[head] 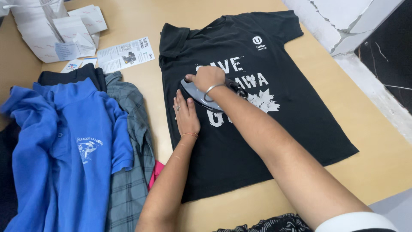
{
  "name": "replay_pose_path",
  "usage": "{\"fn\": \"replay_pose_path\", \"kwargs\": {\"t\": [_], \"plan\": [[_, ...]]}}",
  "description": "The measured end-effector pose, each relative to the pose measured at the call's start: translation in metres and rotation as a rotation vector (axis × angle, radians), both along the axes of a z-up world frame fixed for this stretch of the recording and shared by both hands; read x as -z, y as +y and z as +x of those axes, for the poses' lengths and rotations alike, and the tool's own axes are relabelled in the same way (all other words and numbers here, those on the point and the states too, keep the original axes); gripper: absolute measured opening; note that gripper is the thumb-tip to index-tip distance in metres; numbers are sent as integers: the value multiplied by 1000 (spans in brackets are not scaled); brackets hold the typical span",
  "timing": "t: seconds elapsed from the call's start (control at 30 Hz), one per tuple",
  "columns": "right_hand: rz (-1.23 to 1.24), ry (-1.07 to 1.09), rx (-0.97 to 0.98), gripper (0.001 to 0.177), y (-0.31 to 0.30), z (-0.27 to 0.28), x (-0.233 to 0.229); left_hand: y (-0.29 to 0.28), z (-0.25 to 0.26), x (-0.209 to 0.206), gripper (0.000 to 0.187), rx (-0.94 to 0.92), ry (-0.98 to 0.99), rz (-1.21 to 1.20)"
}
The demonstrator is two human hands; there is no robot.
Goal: The person irons several garments on a wooden table. They first smooth and iron a pair of black trousers, then switch to a black graphic t-shirt, ironing the front surface. The person uses a steam iron and handles the clothes by hand.
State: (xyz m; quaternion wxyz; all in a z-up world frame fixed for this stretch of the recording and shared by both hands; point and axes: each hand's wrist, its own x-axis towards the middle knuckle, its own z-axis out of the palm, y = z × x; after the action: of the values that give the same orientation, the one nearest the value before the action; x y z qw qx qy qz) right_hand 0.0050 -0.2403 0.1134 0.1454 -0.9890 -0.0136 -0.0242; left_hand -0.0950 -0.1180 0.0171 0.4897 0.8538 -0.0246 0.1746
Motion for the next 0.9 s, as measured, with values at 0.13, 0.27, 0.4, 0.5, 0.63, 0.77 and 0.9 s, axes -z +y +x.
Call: {"fn": "replay_pose_path", "kwargs": {"t": [0.13, 0.27, 0.4, 0.5, 0.63, 0.77, 0.9], "plan": [[584, 364, -191, 65, -66, 53, -11, -5, 11, 2, 77, -34, 97, 197], [256, -384, -149, 32, -169, 35, 1, -2, 30, 2, 78, -68, 162, 99], [-49, -187, 35, 52, -244, -1, 48, 10, 55, 0, 79, -90, 28, 271], [-133, -68, 108, 77, -261, -30, 77, 14, 59, 3, 85, -67, 63, 482], [-124, -44, 190, 85, -259, -50, 71, 13, 52, -1, 92, -67, 173, 643], [-137, -38, 186, 88, -255, -77, 67, 18, 33, -8, 94, -51, 252, 718], [-148, -12, 187, 89, -254, -113, 66, 22, 6, -8, 96, -13, 235, 745]]}}
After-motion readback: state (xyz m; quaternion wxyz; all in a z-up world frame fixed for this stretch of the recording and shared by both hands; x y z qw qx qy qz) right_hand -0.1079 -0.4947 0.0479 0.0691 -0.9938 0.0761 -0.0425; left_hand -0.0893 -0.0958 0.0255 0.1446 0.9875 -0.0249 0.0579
